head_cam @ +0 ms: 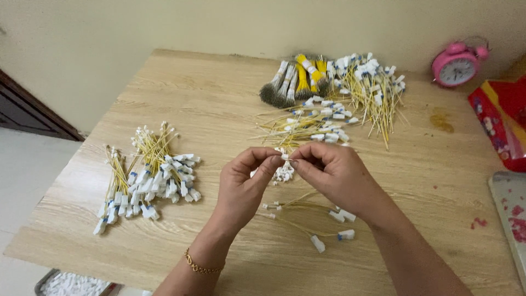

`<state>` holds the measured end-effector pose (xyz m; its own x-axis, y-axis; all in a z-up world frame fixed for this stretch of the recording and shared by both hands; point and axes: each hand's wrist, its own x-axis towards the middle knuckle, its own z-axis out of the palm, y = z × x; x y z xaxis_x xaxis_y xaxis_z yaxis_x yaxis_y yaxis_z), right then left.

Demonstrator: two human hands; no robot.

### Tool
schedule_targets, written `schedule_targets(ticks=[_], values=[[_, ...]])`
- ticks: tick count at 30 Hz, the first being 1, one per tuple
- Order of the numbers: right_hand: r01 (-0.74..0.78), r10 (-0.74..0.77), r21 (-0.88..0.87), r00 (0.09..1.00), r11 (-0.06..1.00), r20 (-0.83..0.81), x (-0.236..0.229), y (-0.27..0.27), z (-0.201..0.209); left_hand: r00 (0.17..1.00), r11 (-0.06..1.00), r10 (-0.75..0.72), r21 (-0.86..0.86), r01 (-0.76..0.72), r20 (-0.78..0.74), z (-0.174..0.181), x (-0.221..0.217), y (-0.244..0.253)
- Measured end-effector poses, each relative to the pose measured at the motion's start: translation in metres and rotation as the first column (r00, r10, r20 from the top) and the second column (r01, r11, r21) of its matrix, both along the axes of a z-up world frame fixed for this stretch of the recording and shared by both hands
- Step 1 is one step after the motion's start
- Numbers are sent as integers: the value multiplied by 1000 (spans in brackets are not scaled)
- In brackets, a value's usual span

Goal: Manually assemble plastic connectors onto the ends of yellow wires.

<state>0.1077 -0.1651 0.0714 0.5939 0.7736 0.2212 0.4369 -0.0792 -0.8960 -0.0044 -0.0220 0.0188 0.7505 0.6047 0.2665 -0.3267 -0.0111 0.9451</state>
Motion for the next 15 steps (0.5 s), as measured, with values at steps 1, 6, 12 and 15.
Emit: schedule_targets(ticks=[1, 6, 12, 15], values=[[-8, 8, -4, 1000, 1000, 25, -2, 0, 4, 1000, 997, 26, 76, -24, -16, 2, 0, 1], [-7, 4, 20, 994, 1000, 113, -11, 4, 1, 995, 982, 100, 166, -94, -24, 2, -7, -5], [1, 3, -13, 940, 1000, 342, 0, 2, -9, 992, 987, -15, 156, 35, -124, -21, -9, 17], [14, 4, -78, 973, 997, 230, 0, 0, -2, 900, 576, 254, 803, 153, -354, -41, -5, 37]])
